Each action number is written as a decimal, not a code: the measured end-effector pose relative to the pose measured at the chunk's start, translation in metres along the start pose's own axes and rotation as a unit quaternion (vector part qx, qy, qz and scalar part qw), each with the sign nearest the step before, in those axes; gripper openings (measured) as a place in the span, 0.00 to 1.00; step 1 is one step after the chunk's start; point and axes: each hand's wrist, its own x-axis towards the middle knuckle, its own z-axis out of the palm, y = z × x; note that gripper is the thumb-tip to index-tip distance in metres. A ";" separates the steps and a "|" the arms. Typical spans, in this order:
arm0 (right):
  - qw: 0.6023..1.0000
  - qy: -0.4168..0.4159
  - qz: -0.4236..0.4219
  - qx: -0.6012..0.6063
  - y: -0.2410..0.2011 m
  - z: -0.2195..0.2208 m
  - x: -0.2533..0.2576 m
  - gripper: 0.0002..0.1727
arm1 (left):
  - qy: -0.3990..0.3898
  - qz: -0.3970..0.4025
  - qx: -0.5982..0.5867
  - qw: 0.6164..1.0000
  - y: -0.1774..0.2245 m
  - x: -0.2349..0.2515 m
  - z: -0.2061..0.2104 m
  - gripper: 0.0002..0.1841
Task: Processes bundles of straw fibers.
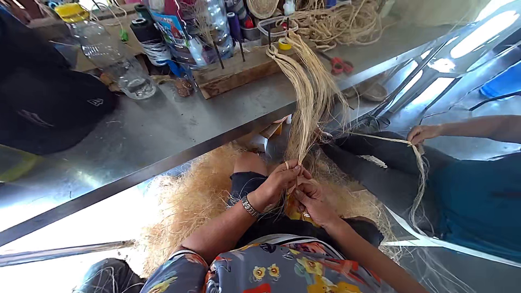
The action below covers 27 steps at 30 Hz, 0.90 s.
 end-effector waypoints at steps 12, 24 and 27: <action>0.963 -0.023 0.094 -0.252 -0.002 -0.027 0.016 0.14 | 0.068 -0.005 0.012 0.998 -0.034 0.028 -0.040 0.12; 0.753 0.184 -0.047 -0.630 -0.198 -0.150 0.241 0.19 | 0.031 -0.075 0.222 0.972 -0.051 0.042 -0.074 0.15; 0.711 0.210 0.017 -0.671 -0.212 -0.182 0.314 0.21 | 0.052 -0.081 0.175 0.980 -0.050 0.046 -0.079 0.14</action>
